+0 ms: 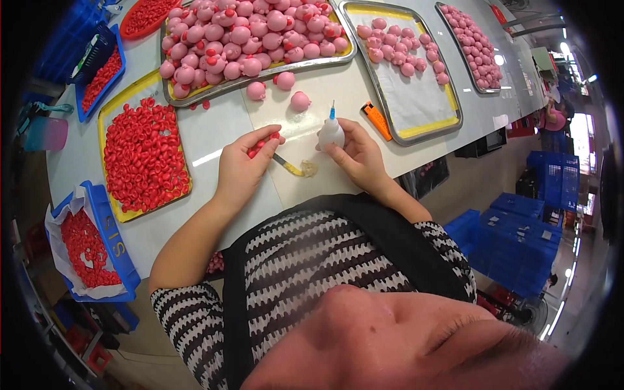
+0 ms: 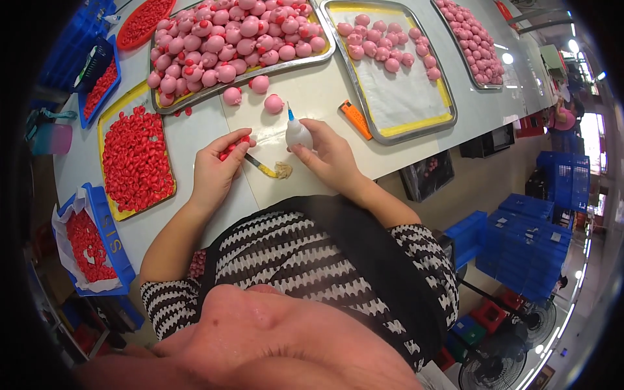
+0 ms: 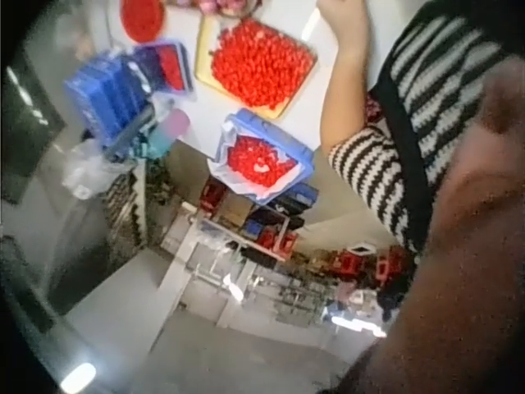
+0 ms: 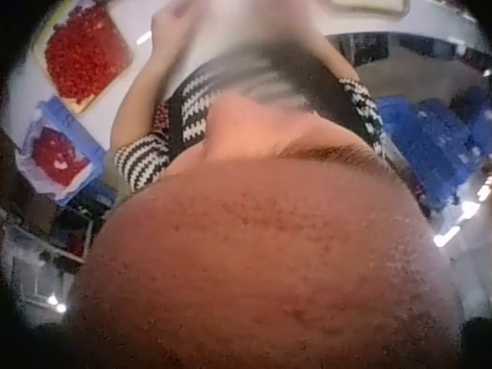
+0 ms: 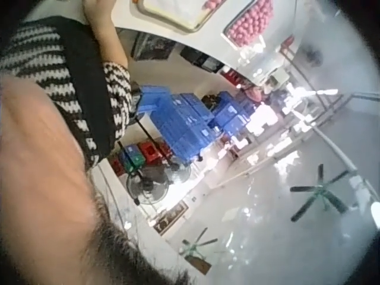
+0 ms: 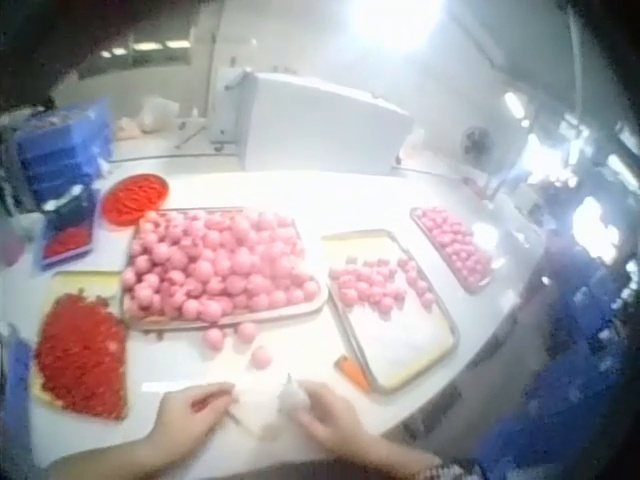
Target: The person applies glue from a squeeze bottle onto a small red accessory and attaches it onto a pink toy sphere by hand.
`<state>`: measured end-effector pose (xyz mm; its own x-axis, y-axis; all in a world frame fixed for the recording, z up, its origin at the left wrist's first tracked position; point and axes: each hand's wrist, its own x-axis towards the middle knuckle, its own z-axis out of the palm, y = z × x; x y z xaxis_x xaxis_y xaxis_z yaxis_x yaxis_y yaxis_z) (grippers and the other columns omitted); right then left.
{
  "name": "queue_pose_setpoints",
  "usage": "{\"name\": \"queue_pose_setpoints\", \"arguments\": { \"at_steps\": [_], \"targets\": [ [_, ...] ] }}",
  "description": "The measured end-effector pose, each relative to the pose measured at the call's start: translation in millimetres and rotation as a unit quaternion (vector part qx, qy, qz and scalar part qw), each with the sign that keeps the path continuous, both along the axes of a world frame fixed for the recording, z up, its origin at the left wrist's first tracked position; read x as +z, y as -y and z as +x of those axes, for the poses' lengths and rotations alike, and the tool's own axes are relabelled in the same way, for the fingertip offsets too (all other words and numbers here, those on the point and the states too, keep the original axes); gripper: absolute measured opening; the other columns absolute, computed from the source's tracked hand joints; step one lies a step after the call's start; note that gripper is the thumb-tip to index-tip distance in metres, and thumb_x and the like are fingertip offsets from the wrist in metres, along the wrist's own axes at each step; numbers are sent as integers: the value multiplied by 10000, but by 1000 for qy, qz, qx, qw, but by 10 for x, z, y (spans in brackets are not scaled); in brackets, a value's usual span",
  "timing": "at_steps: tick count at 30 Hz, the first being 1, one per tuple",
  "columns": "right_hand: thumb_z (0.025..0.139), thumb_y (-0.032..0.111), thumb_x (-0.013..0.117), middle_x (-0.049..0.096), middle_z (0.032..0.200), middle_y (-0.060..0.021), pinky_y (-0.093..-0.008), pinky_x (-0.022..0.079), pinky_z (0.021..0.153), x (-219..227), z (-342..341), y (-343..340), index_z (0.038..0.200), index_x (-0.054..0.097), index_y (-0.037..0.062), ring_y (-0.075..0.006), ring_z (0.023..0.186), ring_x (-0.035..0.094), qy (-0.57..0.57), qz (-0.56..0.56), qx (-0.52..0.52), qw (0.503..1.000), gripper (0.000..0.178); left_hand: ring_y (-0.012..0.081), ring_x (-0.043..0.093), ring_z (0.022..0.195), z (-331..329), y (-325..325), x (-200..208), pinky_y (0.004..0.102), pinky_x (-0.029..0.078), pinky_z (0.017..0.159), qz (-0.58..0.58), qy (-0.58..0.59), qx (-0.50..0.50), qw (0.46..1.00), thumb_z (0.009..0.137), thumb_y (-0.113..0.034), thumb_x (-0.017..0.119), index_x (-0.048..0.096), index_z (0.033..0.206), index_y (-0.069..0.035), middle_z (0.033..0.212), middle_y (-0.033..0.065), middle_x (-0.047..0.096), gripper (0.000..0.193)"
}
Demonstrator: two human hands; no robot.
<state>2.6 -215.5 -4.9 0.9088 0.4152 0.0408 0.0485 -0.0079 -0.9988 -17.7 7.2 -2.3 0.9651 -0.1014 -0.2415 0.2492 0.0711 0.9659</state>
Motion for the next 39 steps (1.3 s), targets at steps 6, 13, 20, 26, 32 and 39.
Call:
{"name": "queue_pose_setpoints", "arguments": {
  "at_steps": [6, 13, 20, 26, 32, 39],
  "targets": [
    [859, 99, 609, 560, 978, -72, -246, 448, 732, 13, -46, 74, 1109, 488, -23, -115, 822, 552, 5, -15, -39, 999, 303, 37, 524, 711, -29, 32, -65, 160, 426, 634, 91, 86, 14, 992, 862, -105, 606, 568, 1115, 23, 892, 40, 629, 286],
    [806, 155, 668, 601, 820, -56, -233, 448, 646, 14, -34, 58, 979, 552, -7, -97, 733, 555, 110, -55, -56, 991, 264, 70, 564, 822, -30, 50, -31, 189, 457, 757, 94, 71, 4, 993, 820, -43, 642, 558, 1042, 29, 911, 53, 618, 247],
    [751, 111, 678, 600, 713, -86, -253, 441, 546, 35, -32, 37, 879, 576, -15, -137, 606, 568, 185, -90, -49, 977, 207, 77, 572, 827, -32, 62, -73, 194, 464, 757, 92, 67, -5, 993, 825, -29, 630, 546, 1047, 30, 921, 61, 616, 245],
    [751, 92, 660, 562, 665, -86, -250, 404, 498, 61, 9, 27, 865, 559, -21, -145, 547, 524, 249, -126, -12, 960, 190, 86, 600, 728, -36, 71, -93, 213, 475, 658, 91, 113, 25, 989, 785, -76, 677, 595, 970, 7, 832, 63, 644, 219],
    [713, 127, 694, 573, 648, -91, -264, 430, 480, 76, -11, -6, 823, 599, -4, -173, 520, 559, 254, -143, -41, 956, 195, 89, 587, 835, -33, 53, -64, 206, 474, 772, 117, 89, -22, 989, 828, -19, 621, 553, 1042, 45, 928, 77, 625, 233],
    [719, 139, 689, 566, 645, -91, -267, 431, 484, 77, -4, -14, 811, 597, -7, -173, 521, 557, 250, -148, -39, 956, 196, 92, 590, 834, -41, 48, -78, 208, 477, 765, 129, 99, -28, 986, 829, -19, 619, 555, 1040, 49, 913, 76, 625, 230]
  ]
}}
